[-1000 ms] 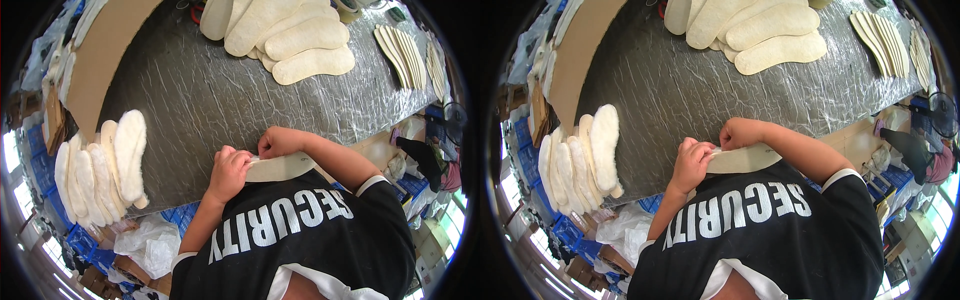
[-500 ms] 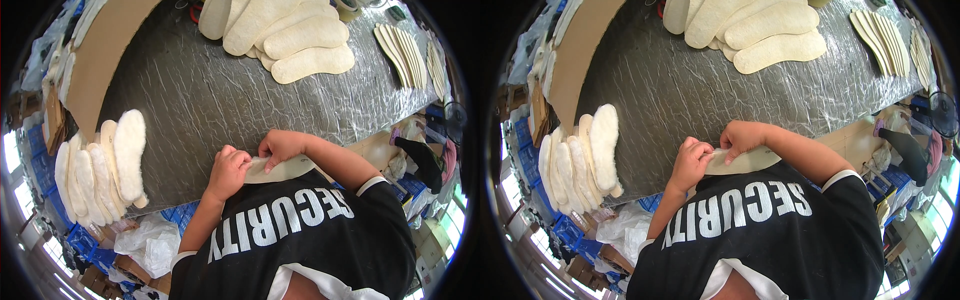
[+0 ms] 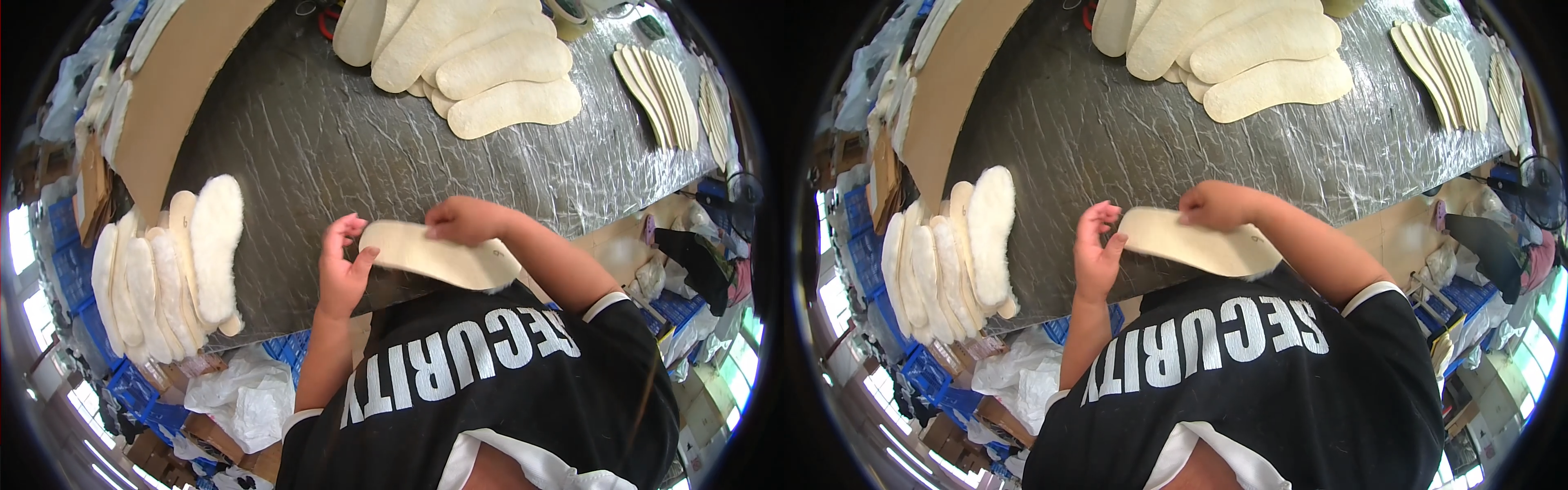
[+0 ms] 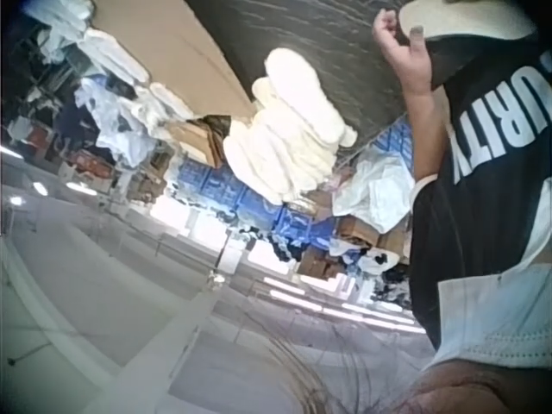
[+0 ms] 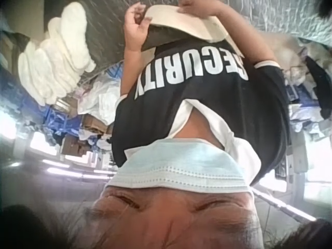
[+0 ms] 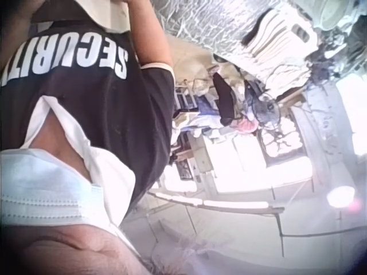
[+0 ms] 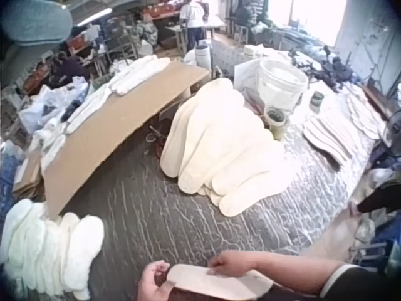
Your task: The recorder assembles shoe insoles by aligning and pressing a soft white fabric layer onto a shaped insole base.
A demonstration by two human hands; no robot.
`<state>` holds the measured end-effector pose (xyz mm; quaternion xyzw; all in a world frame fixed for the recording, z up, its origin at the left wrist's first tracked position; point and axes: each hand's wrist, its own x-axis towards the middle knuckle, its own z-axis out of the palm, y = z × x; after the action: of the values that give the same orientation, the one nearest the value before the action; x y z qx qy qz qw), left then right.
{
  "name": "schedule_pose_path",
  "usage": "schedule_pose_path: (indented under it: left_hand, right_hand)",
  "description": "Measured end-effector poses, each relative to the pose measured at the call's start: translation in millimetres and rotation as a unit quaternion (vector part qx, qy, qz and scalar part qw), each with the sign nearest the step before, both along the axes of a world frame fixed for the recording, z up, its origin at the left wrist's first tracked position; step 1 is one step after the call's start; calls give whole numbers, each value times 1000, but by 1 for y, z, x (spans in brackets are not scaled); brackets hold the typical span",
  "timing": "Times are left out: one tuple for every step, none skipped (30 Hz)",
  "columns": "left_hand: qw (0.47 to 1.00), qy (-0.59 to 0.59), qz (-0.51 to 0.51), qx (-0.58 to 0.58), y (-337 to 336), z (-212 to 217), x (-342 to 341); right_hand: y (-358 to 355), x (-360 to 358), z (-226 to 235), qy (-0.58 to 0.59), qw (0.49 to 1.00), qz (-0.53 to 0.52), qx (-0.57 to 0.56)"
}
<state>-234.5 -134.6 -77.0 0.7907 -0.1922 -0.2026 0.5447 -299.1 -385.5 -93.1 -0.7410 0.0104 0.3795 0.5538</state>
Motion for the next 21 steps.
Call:
schedule_pose_path:
  left_hand:
    - [994,-106,-24,25,4,9,4]
    - [975,-213,-55,29,1,19,7]
    - [962,-256,-80,53,-3,31,7]
    - [945,-300,-102,79,-7,41,2]
    - [932,-333,-109,90,-11,42,-4]
    - [925,-355,-112,82,-14,40,-8]
    - [919,-371,-106,78,-17,37,-12]
    - [913,-388,-99,73,-21,35,-14]
    - [912,-394,-91,71,-25,36,-16]
    - [911,-395,-91,71,-26,36,-17]
    - [908,-404,-86,66,-28,36,-18]
    - [905,-413,-81,61,-29,36,-20]
    - [907,-410,-71,56,-31,37,-21]
    - [907,-411,-71,56,-32,40,-22]
    - [902,-416,-92,68,-34,45,-22]
    - [896,-421,-114,79,-36,48,-22]
    - [900,-411,-127,78,-38,50,-22]
    - [899,-411,-127,78,-38,50,-23]
    - [895,-417,-139,73,-39,49,-23]
    - [891,-422,-151,69,-39,47,-24]
    - [891,-422,-150,69,-39,46,-24]
  right_hand:
    - [-4,0,-3,36,997,-60,19]
    - [-7,1,-8,129,984,-117,45]
    - [-8,-2,-14,193,952,-186,146]
    - [-9,-5,-20,251,903,-248,246]
    - [-9,-6,-24,248,904,-248,245]
    - [-7,-8,-28,273,879,-243,305]
    - [-4,-11,-32,297,850,-237,364]
    - [0,-13,-36,295,851,-236,364]
    - [5,-16,-37,312,837,-235,383]
    - [10,-18,-38,328,822,-234,402]
    - [12,-19,-37,350,812,-229,408]
    - [14,-21,-36,349,812,-228,408]
    - [17,-23,-37,364,798,-222,427]
    - [19,-26,-36,379,782,-215,445]
    - [21,-24,-31,362,819,-207,395]
    - [23,-23,-24,361,819,-208,395]
    - [24,-22,-15,356,833,-205,370]
    - [25,-22,-9,350,847,-202,346]
    - [28,-24,-8,349,847,-203,345]
    - [30,-27,-9,328,859,-207,333]
    - [31,-27,-9,307,871,-210,321]
